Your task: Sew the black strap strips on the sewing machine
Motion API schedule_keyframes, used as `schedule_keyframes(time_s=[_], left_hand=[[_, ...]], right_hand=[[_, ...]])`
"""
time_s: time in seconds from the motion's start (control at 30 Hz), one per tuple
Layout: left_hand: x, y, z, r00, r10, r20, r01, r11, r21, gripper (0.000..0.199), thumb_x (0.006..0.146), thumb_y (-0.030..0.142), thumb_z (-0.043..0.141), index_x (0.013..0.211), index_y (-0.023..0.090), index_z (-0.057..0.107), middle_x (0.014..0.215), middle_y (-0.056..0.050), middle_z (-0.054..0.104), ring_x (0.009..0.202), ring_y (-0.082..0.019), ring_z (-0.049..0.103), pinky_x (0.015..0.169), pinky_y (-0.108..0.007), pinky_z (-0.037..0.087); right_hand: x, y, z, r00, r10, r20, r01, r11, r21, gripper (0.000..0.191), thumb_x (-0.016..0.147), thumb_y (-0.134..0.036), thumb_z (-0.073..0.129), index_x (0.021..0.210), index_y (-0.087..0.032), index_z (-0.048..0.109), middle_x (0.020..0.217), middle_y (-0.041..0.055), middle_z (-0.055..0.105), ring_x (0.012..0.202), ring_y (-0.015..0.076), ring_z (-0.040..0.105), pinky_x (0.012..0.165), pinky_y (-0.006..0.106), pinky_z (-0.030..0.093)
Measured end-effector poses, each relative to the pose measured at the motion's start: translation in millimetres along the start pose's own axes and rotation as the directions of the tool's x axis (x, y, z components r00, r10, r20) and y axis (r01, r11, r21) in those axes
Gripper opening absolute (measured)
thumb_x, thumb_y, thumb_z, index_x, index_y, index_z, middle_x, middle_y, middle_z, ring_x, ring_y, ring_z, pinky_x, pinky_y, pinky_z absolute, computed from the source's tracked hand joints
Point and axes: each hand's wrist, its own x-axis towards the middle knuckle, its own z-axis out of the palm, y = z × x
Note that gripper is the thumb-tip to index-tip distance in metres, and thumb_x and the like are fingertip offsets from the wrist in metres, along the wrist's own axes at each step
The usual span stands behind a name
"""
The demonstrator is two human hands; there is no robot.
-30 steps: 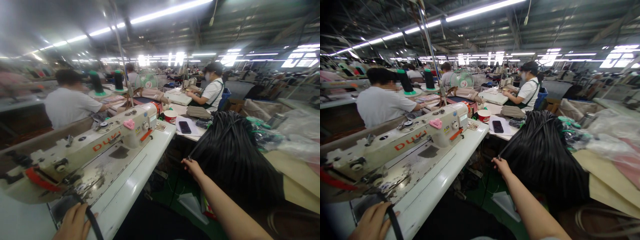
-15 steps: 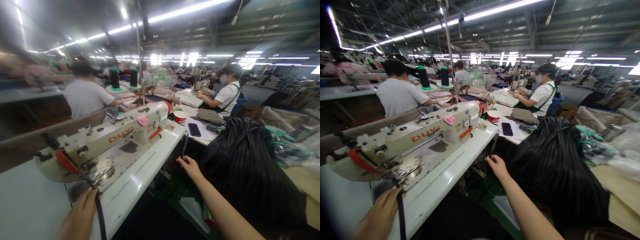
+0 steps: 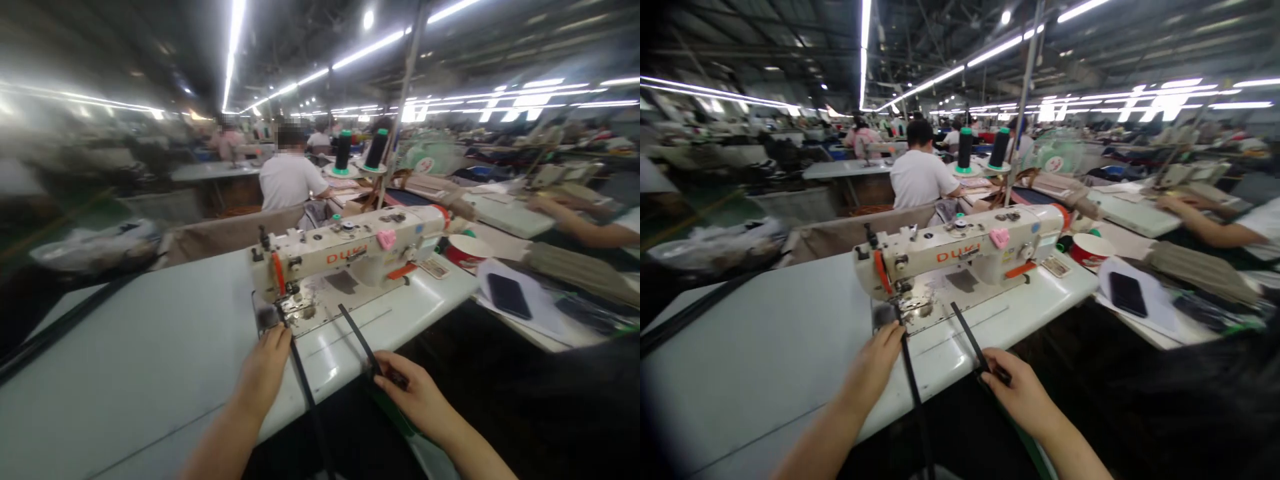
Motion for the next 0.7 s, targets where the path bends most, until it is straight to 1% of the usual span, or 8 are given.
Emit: schedule_keyframes(time_s=[0.1,0.17,0.33,0.43,0.53,0.6,0.7], left_hand=[[7.3,6.1,-11.8,0.999,0.007,0.038,-0.008,1.0,0.018,0.034,0.098,0.006,0.047,0.125,0.015,0.066,0.13,-0.015,0.068,0.119,-0.025,0.068,0.106,-0.04,0.056],[10.1,7.2,-18.1,0.997,0.004,0.072,-0.005,1.0,0.018,0.033,0.097,0.004,0.049,0.124,0.013,0.065,0.129,-0.016,0.068,0.119,-0.025,0.068,0.107,-0.04,0.055],[13.3,8.8,-28.8,0.992,0.005,0.127,-0.003,1.0,-0.015,0.029,0.098,0.007,0.05,0.122,0.014,0.064,0.13,-0.016,0.066,0.12,-0.025,0.066,0.107,-0.039,0.054],[14.6,9.6,-31.8,0.991,0.001,0.135,0.001,1.0,-0.02,0.033,0.097,0.003,0.047,0.124,0.014,0.062,0.131,-0.015,0.065,0.121,-0.023,0.065,0.107,-0.038,0.054],[15.5,10.0,-33.2,0.99,-0.014,0.14,0.018,1.0,-0.025,0.035,0.097,0.003,0.044,0.125,0.015,0.061,0.131,-0.015,0.065,0.121,-0.023,0.065,0.107,-0.038,0.054],[15.9,10.3,-33.5,0.99,-0.012,0.142,0.017,0.999,-0.039,0.033,0.098,0.004,0.045,0.123,0.016,0.062,0.13,-0.014,0.066,0.12,-0.024,0.066,0.107,-0.04,0.055],[16.3,11.5,-33.2,0.993,-0.011,0.12,0.017,0.999,-0.05,0.029,0.098,0.006,0.048,0.12,0.015,0.063,0.128,-0.016,0.067,0.119,-0.025,0.067,0.108,-0.041,0.054]], right_hand=[[2.0,-6.5,10.3,0.987,-0.009,0.158,0.014,1.0,-0.027,0.037,0.093,-0.045,0.064,0.12,-0.022,0.076,0.089,0.0045,0.074,0.082,0.021,0.07,0.077,0.029,0.058],[4.1,-9.8,17.8,0.979,-0.01,0.203,0.02,0.999,-0.045,0.039,0.094,-0.048,0.062,0.12,-0.023,0.076,0.088,0.0048,0.075,0.081,0.0215,0.071,0.078,0.03,0.059],[11.8,-18.1,37.8,0.977,-0.008,0.215,0.016,0.999,-0.039,0.044,0.095,-0.054,0.059,0.119,-0.021,0.076,0.094,0.0072,0.078,0.085,0.023,0.073,0.081,0.03,0.06],[19.0,-24.3,47.3,0.974,0.013,0.228,-0.007,1.0,-0.026,0.049,0.097,-0.056,0.055,0.122,-0.018,0.074,0.094,0.0085,0.078,0.08,0.0229,0.073,0.078,0.031,0.06],[27.1,-29.5,53.9,0.975,0.039,0.217,-0.034,0.999,-0.03,0.055,0.097,-0.058,0.053,0.126,-0.016,0.073,0.09,0.0096,0.079,0.076,0.0244,0.073,0.081,0.035,0.061],[32.4,-31.5,57.5,0.98,0.045,0.192,-0.041,0.999,-0.026,0.057,0.096,-0.059,0.054,0.127,-0.016,0.074,0.094,0.0111,0.08,0.081,0.0268,0.075,0.086,0.039,0.062],[39.9,-32.9,62.1,0.988,0.034,0.151,-0.033,0.999,-0.007,0.056,0.093,-0.06,0.057,0.126,-0.018,0.076,0.107,0.0128,0.08,0.098,0.0314,0.075,0.094,0.043,0.06]])
